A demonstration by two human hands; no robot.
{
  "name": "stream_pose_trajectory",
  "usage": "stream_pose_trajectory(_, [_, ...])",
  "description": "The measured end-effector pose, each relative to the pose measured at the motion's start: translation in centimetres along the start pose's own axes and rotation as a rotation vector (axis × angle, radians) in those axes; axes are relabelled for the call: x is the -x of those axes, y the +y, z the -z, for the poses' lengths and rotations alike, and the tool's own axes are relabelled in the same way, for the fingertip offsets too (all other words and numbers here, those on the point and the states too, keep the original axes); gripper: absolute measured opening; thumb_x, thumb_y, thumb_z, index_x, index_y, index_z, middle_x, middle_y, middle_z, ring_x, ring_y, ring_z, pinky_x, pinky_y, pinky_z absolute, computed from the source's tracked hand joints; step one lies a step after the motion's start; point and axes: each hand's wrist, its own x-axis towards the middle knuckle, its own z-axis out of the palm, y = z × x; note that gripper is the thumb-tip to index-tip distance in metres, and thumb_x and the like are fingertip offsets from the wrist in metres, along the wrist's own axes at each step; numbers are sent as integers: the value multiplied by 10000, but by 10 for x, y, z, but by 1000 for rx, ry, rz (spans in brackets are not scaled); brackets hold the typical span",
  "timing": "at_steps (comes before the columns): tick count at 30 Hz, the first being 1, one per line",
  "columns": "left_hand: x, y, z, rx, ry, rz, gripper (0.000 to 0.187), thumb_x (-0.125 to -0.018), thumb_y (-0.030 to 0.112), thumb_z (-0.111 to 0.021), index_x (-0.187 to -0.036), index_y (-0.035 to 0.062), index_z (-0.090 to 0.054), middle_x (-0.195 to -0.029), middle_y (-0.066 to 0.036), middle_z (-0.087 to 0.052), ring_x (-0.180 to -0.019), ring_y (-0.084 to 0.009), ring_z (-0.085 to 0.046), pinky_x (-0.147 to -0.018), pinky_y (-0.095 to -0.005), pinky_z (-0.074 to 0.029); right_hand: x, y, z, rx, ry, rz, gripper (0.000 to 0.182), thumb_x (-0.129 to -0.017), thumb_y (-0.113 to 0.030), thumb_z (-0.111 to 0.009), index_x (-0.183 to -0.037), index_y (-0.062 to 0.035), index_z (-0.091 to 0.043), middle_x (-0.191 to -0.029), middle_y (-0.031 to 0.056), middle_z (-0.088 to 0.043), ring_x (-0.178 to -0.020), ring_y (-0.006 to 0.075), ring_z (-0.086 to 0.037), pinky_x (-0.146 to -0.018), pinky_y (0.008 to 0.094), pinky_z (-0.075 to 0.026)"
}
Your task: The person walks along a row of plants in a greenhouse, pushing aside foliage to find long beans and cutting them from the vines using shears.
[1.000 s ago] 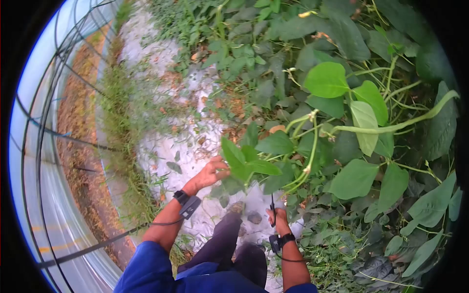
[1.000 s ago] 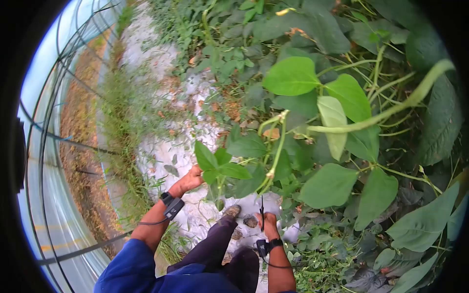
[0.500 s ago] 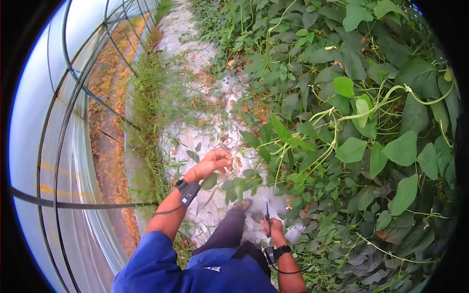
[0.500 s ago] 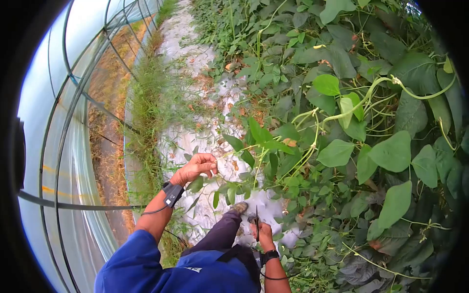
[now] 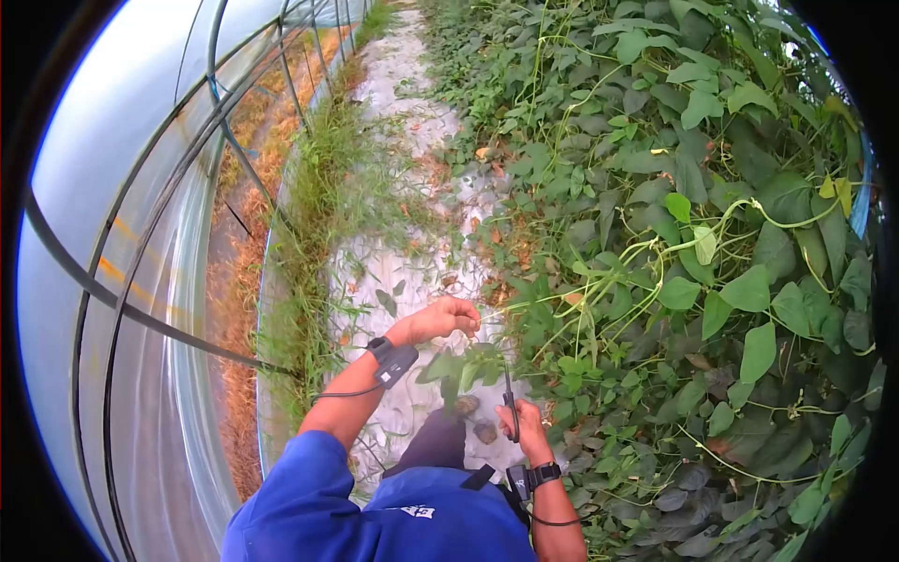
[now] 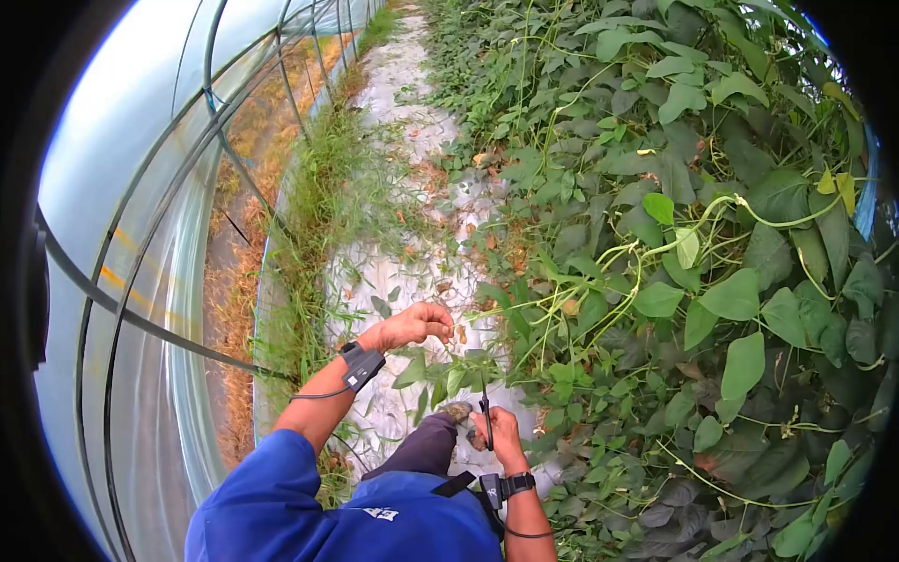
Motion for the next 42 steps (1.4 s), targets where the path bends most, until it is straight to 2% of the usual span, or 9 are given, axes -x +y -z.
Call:
stream_pose_trajectory(5, [5,-11,-2,237,59,-36,142,-870,187,-570,-958,76,-563,-874,3,-634,-746,-60,-566,-587,-207,-394,5,-2,-5,50,-64,12,345,-805,-325,-684,-767,-6,-560,-608,42,-571,-507,91,-528,-460,230,-407])
stream_pose_trajectory(12, [18,-11,-11,352,65,-88,103,-892,169,-565,-936,75,-571,-843,4,-618,-696,-64,-543,-628,-213,-443,5,7,-27,-156,-278,-179,417,-844,-455,-609,-852,-39,-585,-755,81,-642,-613,120,-589,-527,229,-436])
stream_pose_trajectory(17, [29,-8,-20,421,57,-113,97,-881,151,-565,-922,64,-575,-817,-5,-621,-655,-60,-545,-595,-197,-447,-13,-1,-48,-332,-231,-227,413,-836,-474,-610,-860,-63,-578,-741,84,-642,-610,124,-602,-519,224,-442])
stream_pose_trajectory(25, [36,2,-23,552,97,-145,105,-877,158,-569,-916,62,-577,-794,-17,-606,-666,-86,-537,-615,-225,-438,-11,4,-34,-177,55,37,413,-845,-376,-611,-593,-68,-503,-481,1,-442,-383,95,-377,-376,256,-260])
stream_pose_trajectory(31, [17,-7,-25,-73,217,-155,134,-879,209,-568,-848,81,-595,-762,6,-612,-668,-53,-520,-592,-215,-421,23,67,15,-112,120,-68,414,-803,-405,-651,-599,-67,-528,-497,24,-490,-407,133,-450,-406,271,-334])
stream_pose_trajectory(33, [-23,-71,-28,-231,286,-310,143,-855,161,-560,-821,40,-628,-740,-12,-616,-664,-96,-544,-571,-269,-441,31,97,25,-184,173,-132,404,-803,-401,-652,-611,-61,-546,-521,36,-522,-428,141,-487,-422,277,-364])
stream_pose_trajectory(35, [-17,-43,-66,-364,384,-158,148,-798,136,-544,-825,16,-627,-701,-96,-622,-714,-200,-631,-619,-355,-479,38,118,33,-232,189,-208,393,-805,-392,-658,-620,-60,-556,-540,40,-542,-445,144,-513,-430,270,-390])
stream_pose_trajectory(37, [-42,-78,-82,-507,363,-338,181,-748,148,-516,-810,28,-636,-764,-178,-632,-741,-321,-629,-669,-384,-491,45,137,40,-216,230,-202,380,-808,-375,-665,-622,-61,-559,-552,43,-555,-457,140,-530,-440,261,-411])
stream_pose_trajectory(42, [-49,-126,-114,-537,260,-273,259,-734,138,-519,-931,55,-667,-874,-189,-655,-844,-346,-633,-760,-395,-500,68,144,58,-311,321,-192,385,-796,-361,-687,-619,-44,-557,-567,52,-559,-453,136,-522,-433,255,-409])
